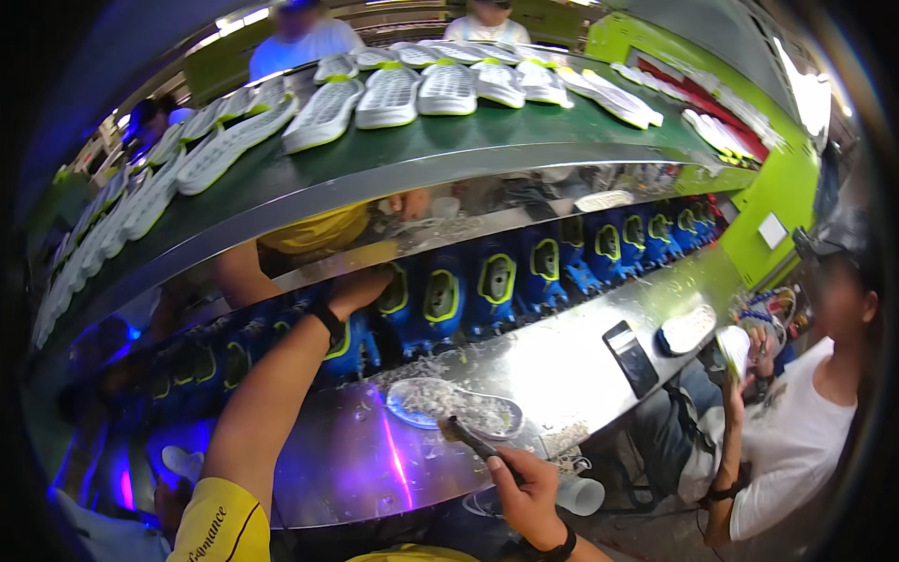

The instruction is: The recorder is using a brush to apply adhesive to the bottom edges of blue shoe uppers on an assembly line.

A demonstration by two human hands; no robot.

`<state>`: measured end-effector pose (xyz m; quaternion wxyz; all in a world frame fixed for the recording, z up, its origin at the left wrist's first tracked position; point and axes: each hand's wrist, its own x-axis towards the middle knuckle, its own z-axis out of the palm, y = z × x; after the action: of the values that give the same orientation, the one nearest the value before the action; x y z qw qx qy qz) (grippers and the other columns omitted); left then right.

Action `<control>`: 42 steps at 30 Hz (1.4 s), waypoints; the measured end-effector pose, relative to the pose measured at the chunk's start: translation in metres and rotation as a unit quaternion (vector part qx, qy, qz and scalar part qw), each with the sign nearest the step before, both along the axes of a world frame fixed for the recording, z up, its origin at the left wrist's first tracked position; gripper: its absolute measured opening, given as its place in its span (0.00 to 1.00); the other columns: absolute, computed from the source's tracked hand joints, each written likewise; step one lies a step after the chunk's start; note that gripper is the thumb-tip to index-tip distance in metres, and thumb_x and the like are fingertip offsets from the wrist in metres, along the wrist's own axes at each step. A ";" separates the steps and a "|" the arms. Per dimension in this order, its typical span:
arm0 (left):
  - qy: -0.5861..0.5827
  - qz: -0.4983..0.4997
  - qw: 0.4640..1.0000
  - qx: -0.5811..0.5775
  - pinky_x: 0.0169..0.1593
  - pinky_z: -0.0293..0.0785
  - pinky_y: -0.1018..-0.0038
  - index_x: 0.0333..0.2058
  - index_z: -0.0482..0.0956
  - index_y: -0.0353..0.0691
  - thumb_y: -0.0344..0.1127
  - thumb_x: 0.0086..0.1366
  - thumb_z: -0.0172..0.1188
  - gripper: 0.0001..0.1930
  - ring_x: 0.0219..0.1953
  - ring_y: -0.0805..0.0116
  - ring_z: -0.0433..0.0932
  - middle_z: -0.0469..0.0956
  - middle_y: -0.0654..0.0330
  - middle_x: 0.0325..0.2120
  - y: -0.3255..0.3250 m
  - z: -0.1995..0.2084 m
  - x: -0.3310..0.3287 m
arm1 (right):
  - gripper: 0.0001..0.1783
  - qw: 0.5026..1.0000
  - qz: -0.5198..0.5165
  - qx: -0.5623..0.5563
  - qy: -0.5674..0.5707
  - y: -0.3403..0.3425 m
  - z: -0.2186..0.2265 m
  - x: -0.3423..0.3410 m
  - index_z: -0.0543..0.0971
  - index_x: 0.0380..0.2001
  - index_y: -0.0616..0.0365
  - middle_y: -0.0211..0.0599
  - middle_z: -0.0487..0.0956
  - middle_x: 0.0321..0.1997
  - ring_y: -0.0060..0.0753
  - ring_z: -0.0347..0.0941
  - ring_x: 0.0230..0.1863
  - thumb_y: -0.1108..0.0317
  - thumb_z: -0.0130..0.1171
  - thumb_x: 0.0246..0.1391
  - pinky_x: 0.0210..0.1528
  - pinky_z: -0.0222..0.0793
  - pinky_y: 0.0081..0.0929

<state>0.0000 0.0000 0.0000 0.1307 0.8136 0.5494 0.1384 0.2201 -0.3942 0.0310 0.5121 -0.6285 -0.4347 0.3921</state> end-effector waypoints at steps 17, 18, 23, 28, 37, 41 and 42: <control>-0.421 0.199 0.882 -0.069 0.48 0.84 0.64 0.43 0.88 0.34 0.42 0.59 0.72 0.18 0.39 0.60 0.88 0.89 0.54 0.38 -0.137 0.013 -0.196 | 0.14 0.997 0.033 0.068 -0.023 -0.013 0.026 -0.020 0.84 0.38 0.72 0.25 0.77 0.24 0.16 0.68 0.26 0.68 0.60 0.70 0.29 0.59 0.20; -0.513 0.194 0.827 -0.127 0.48 0.84 0.64 0.45 0.87 0.34 0.39 0.61 0.71 0.17 0.39 0.61 0.88 0.89 0.56 0.39 -0.156 0.032 -0.196 | 0.14 0.997 0.038 0.065 -0.034 -0.015 0.028 -0.019 0.84 0.38 0.71 0.25 0.76 0.24 0.16 0.68 0.26 0.67 0.60 0.70 0.29 0.59 0.20; -0.759 0.105 0.570 -0.297 0.55 0.82 0.64 0.53 0.82 0.40 0.34 0.66 0.69 0.17 0.47 0.63 0.86 0.86 0.59 0.44 -0.240 0.064 -0.227 | 0.13 0.995 0.072 0.053 -0.049 -0.019 0.035 -0.040 0.83 0.37 0.71 0.26 0.77 0.24 0.16 0.68 0.26 0.68 0.62 0.68 0.29 0.60 0.20; -0.646 0.148 0.738 -0.123 0.58 0.79 0.65 0.55 0.78 0.38 0.39 0.56 0.79 0.30 0.49 0.63 0.83 0.83 0.59 0.47 -0.295 0.070 -0.201 | 0.13 0.983 0.113 0.049 -0.133 -0.016 0.029 -0.053 0.85 0.42 0.73 0.32 0.81 0.26 0.18 0.71 0.28 0.69 0.67 0.65 0.30 0.65 0.21; -0.259 0.055 0.954 0.140 0.70 0.69 0.52 0.61 0.73 0.38 0.36 0.46 0.83 0.42 0.61 0.50 0.78 0.79 0.50 0.56 -0.390 0.052 -0.163 | 0.17 0.968 0.216 -0.079 -0.100 0.002 0.014 -0.090 0.85 0.41 0.64 0.36 0.74 0.20 0.20 0.66 0.25 0.58 0.65 0.67 0.29 0.65 0.31; -0.175 0.024 0.964 0.199 0.74 0.58 0.41 0.63 0.69 0.39 0.38 0.52 0.78 0.41 0.64 0.44 0.75 0.77 0.49 0.58 -0.424 0.046 -0.154 | 0.16 0.962 0.241 -0.094 -0.083 0.008 -0.005 -0.112 0.84 0.39 0.65 0.34 0.74 0.22 0.21 0.66 0.27 0.60 0.62 0.69 0.31 0.64 0.30; -0.161 0.025 0.966 0.200 0.74 0.57 0.39 0.64 0.69 0.39 0.38 0.54 0.77 0.40 0.64 0.45 0.75 0.77 0.50 0.58 -0.430 0.043 -0.155 | 0.16 0.959 0.246 -0.109 -0.090 0.009 -0.007 -0.119 0.84 0.38 0.66 0.30 0.73 0.23 0.18 0.66 0.29 0.61 0.62 0.70 0.32 0.63 0.28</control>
<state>-0.1550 -0.4304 0.0425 0.0482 0.7764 0.5021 0.3778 0.1012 -0.3850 0.0239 0.2870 -0.5870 -0.5746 0.4929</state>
